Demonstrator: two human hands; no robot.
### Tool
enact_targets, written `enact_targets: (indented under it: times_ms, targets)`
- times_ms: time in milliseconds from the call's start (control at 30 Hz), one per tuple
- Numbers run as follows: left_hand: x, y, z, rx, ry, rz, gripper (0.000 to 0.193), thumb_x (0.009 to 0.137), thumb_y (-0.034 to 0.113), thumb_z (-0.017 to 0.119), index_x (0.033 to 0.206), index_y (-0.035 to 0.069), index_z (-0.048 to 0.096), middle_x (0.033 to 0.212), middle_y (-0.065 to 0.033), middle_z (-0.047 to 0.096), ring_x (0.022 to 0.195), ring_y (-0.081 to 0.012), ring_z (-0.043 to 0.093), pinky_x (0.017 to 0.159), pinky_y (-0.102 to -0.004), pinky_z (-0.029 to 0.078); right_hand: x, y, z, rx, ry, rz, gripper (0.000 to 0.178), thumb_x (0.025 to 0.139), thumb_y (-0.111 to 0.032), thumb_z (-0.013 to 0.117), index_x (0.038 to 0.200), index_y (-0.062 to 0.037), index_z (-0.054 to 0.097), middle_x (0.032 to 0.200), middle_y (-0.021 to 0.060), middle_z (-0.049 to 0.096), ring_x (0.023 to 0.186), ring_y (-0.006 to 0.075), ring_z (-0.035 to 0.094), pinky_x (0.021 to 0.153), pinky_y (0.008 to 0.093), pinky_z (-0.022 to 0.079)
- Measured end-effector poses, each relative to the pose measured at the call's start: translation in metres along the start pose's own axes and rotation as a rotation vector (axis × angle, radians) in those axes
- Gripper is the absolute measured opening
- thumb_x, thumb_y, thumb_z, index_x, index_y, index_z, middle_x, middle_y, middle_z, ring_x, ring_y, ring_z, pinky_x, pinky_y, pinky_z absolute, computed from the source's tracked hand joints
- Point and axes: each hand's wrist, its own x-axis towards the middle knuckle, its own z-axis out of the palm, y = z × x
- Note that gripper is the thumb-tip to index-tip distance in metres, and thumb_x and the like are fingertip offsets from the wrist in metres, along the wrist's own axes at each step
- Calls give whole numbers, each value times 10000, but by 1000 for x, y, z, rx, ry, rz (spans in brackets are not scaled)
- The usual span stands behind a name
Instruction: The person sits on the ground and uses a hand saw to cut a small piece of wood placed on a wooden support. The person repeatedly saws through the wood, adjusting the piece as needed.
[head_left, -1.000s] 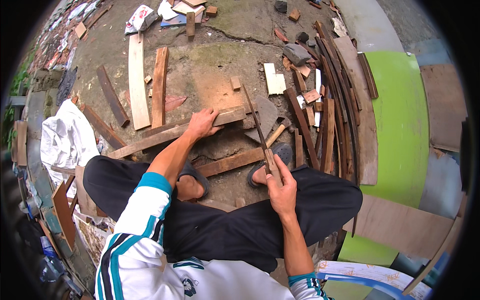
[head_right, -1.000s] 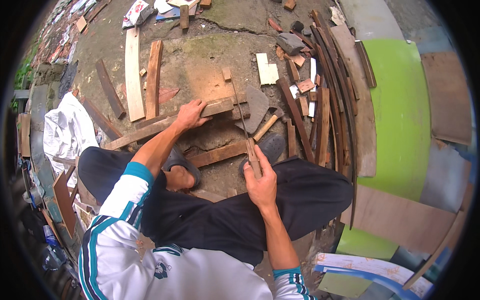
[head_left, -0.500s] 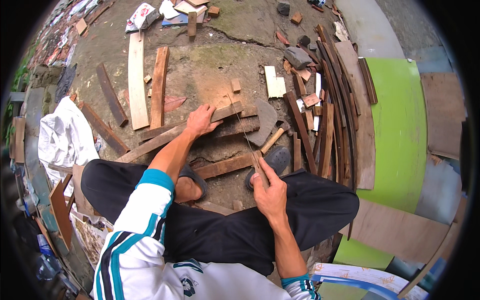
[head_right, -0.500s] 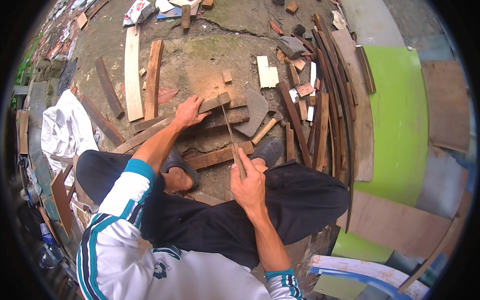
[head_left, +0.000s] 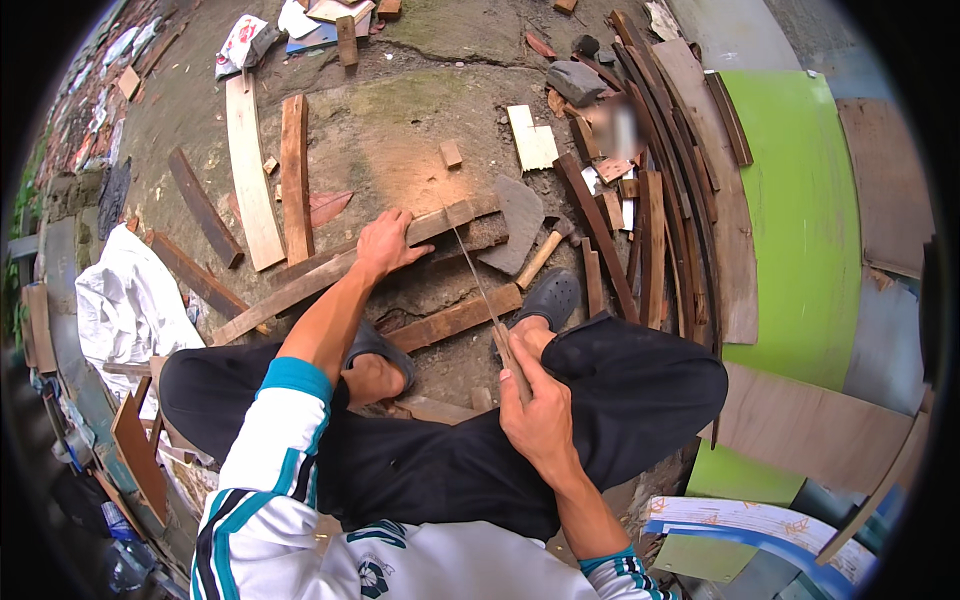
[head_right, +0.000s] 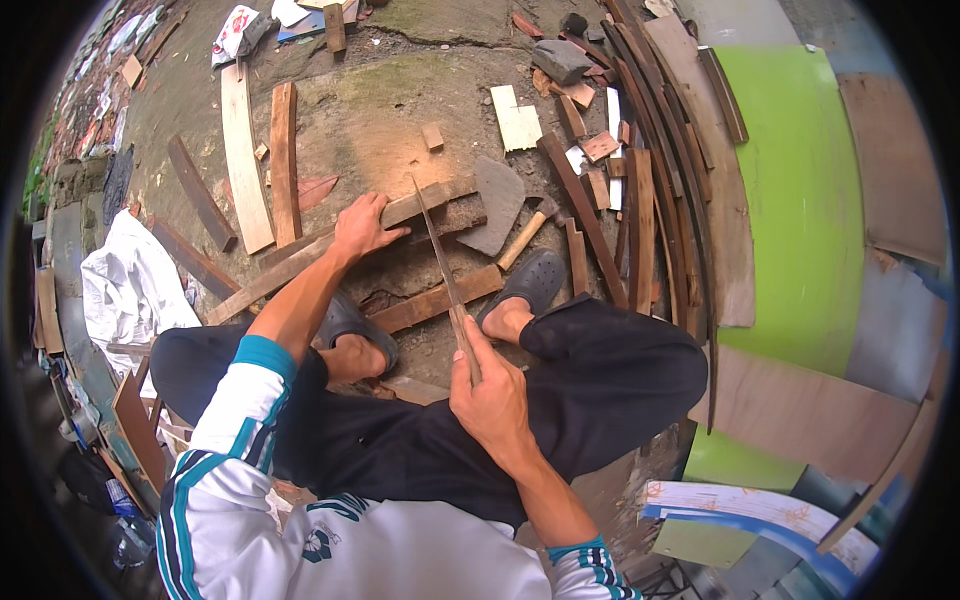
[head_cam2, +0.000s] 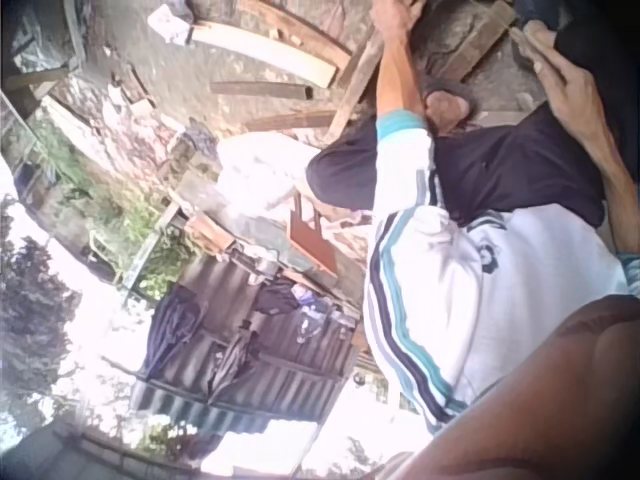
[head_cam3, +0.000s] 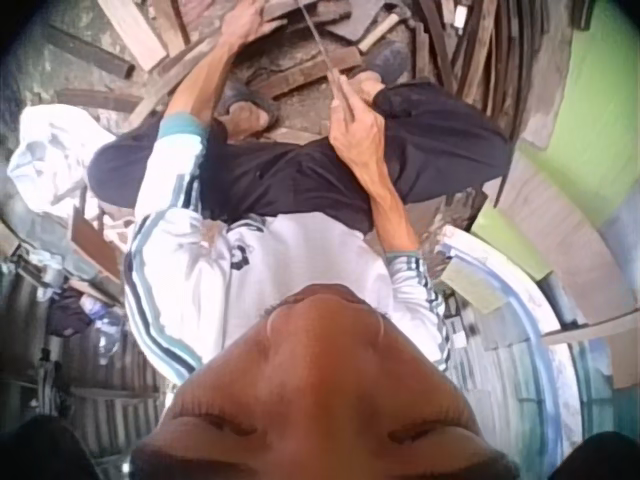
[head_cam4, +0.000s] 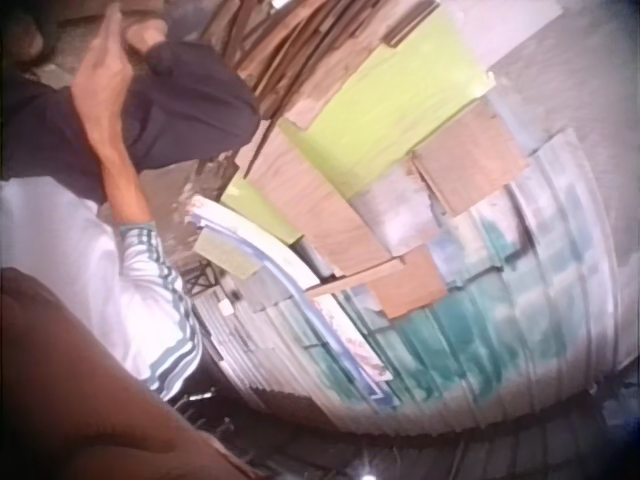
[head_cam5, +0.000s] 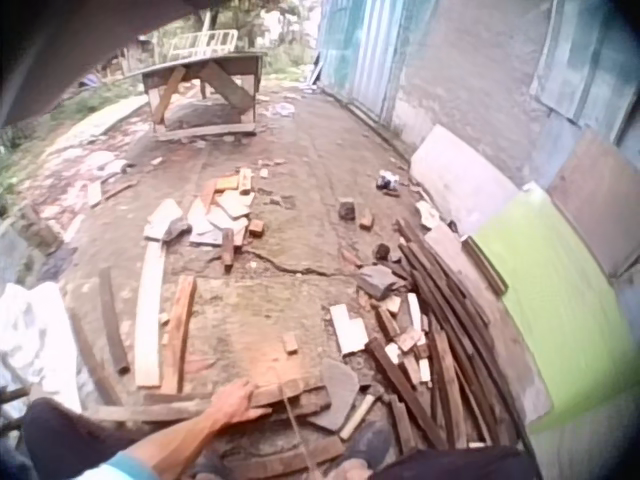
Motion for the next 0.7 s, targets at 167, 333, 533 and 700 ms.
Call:
enact_targets:
  times_ms: [167,333,533,700]
  targets:
    - [2,4,4,41,-3,-35,594,775,514,812,1075,30,642,1034,-165,650,1052,-371,637,893,-480,525,5,-15,-2,40,-72,78,472,952,-86,604,1401,56,563,1044,306,713,979,451,707,845,455,563]
    - [12,14,5,130,-41,-56,556,759,451,823,1093,42,647,1055,-152,664,1063,-355,648,871,-479,546,16,-27,-10,62,-185,182,527,942,-97,615,1432,72,518,1077,316,702,987,462,698,850,466,557]
    - [10,18,9,58,-30,-28,563,746,400,838,1157,68,644,1135,-144,666,1130,-339,640,878,-465,560,10,-7,-32,202,-313,59,653,917,-79,645,1509,74,417,1203,321,663,1102,425,676,901,409,548]
    - [7,8,22,19,71,5,561,743,414,834,1200,136,665,1083,-150,725,997,-348,710,809,-468,574,-4,11,-27,127,-276,-40,638,920,-54,617,1508,90,415,1282,351,636,1190,443,655,950,409,549]
